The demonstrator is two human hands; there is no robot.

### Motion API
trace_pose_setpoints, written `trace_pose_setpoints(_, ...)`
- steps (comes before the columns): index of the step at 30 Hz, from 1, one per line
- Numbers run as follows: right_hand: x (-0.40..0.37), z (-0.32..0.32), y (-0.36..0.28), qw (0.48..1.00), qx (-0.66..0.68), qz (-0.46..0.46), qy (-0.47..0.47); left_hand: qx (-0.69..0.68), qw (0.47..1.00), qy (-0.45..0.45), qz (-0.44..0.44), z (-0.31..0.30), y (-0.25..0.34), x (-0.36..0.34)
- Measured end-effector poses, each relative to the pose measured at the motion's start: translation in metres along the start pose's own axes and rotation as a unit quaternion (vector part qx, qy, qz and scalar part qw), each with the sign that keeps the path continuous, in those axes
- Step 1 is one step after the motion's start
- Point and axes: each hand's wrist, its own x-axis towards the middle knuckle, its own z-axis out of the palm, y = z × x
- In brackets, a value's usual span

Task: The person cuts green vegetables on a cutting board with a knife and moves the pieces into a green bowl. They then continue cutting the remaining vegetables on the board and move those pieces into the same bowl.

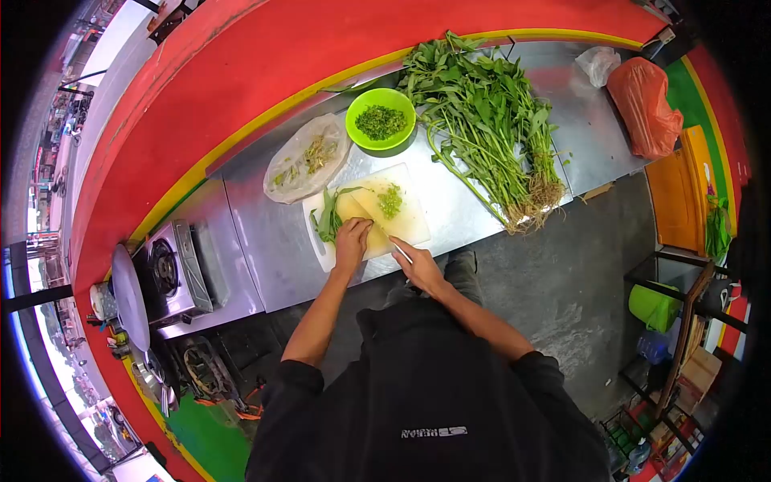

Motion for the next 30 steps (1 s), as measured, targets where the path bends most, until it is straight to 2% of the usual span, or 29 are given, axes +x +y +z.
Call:
trace_pose_setpoints(3, -0.003, -0.001, -0.001, 1.0, -0.01, 0.02, -0.01, -0.01, 1.0, 0.004, 0.005, 0.002, -0.001, -0.001)
trace_pose_setpoints(24, 0.01, 0.003, 0.002, 1.0, -0.017, 0.006, -0.01, 0.05, 0.999, 0.013, 0.003, -0.001, 0.002, -0.004)
trace_pose_setpoints(27, 0.004, 0.007, 0.007, 0.998, -0.005, -0.058, 0.029, 0.045, 0.999, 0.009, 0.004, 0.0, -0.001, -0.005)
trace_pose_setpoints(28, 0.003, 0.006, 0.007, 0.998, -0.006, -0.056, 0.029, 0.044, 0.999, 0.008, 0.003, 0.0, -0.001, -0.005)
trace_pose_setpoints(30, 0.001, 0.002, 0.004, 1.0, -0.018, 0.008, -0.015, 0.025, 1.0, 0.0, -0.001, 0.0, -0.003, -0.005)
